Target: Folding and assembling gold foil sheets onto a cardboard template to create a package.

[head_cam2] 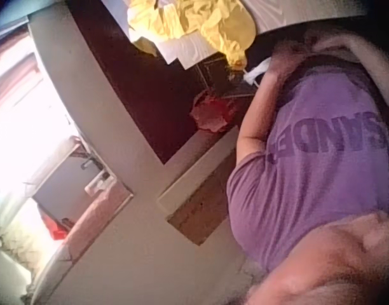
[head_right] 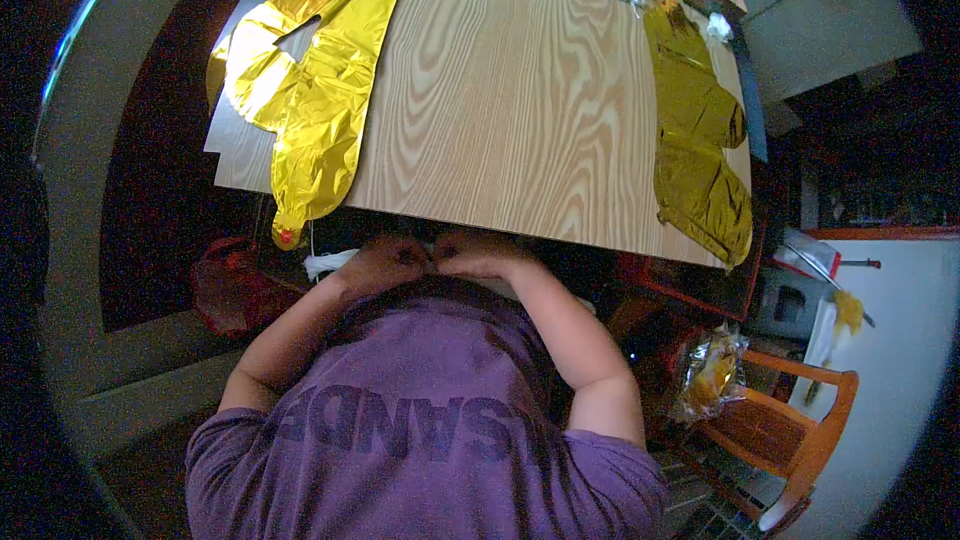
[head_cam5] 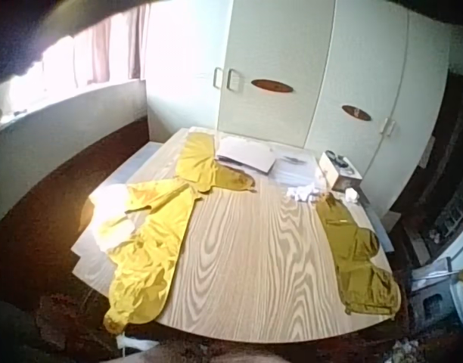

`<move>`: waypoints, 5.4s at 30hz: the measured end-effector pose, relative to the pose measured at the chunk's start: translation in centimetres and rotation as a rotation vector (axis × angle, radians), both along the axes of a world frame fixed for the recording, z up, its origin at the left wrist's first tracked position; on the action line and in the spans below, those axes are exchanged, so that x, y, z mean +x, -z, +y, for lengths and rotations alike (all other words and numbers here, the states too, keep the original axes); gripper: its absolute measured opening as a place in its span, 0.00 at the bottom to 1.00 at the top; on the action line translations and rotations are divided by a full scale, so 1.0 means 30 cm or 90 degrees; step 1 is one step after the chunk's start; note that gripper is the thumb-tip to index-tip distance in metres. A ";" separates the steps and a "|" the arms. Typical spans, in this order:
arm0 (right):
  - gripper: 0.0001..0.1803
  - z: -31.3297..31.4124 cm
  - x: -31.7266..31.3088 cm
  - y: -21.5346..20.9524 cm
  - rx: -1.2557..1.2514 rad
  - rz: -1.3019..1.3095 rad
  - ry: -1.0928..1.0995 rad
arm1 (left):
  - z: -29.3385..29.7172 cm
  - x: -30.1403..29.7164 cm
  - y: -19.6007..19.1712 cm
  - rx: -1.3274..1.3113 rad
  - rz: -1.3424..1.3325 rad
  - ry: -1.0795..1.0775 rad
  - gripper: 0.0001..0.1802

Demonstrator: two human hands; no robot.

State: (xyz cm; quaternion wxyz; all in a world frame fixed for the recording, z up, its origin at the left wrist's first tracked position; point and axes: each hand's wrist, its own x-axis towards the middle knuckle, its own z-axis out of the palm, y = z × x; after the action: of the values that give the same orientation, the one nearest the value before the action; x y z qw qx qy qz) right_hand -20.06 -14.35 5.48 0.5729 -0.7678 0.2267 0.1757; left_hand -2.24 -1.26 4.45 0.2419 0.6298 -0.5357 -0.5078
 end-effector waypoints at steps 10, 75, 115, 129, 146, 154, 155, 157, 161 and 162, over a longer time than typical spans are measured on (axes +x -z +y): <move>0.20 -0.011 0.021 -0.029 0.046 0.012 -0.030 | 0.002 0.002 0.024 0.014 -0.029 0.050 0.14; 0.04 0.113 -0.071 -0.540 -0.341 -0.548 0.194 | 0.057 -0.074 -0.510 -0.579 0.187 0.116 0.02; 0.06 0.112 -0.063 -0.488 -0.240 -0.503 0.165 | 0.025 -0.076 -0.506 -0.525 0.152 -0.085 0.03; 0.08 0.141 -0.066 -0.491 -0.180 -0.501 0.145 | -0.001 -0.047 -0.470 -0.450 -0.013 -0.185 0.02; 0.11 0.089 -0.037 -0.469 -0.207 -0.519 0.267 | 0.023 -0.098 -0.474 -0.347 0.109 -0.048 0.01; 0.14 0.172 -0.049 -0.464 -0.193 -0.551 0.175 | 0.006 -0.042 -0.452 -0.387 0.102 -0.272 0.03; 0.13 0.151 -0.046 -0.495 -0.208 -0.583 0.183 | 0.022 -0.057 -0.461 -0.394 0.088 -0.192 0.02; 0.12 0.106 -0.049 -0.518 -0.163 -0.518 0.237 | 0.023 -0.067 -0.466 -0.424 0.130 -0.048 0.03; 0.12 0.131 -0.056 -0.386 -0.136 -0.486 0.185 | 0.010 -0.058 -0.475 -0.249 0.424 -0.299 0.05; 0.11 0.167 -0.059 -0.372 -0.173 -0.519 0.165 | -0.020 -0.057 -0.507 -0.267 0.360 -0.353 0.04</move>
State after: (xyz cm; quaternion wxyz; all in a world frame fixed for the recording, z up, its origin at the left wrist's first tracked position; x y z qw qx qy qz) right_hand -21.82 -9.35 16.63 0.5269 -0.8078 0.0975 -0.2457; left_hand -3.94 -1.86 19.65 0.6285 0.5233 -0.3505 -0.4564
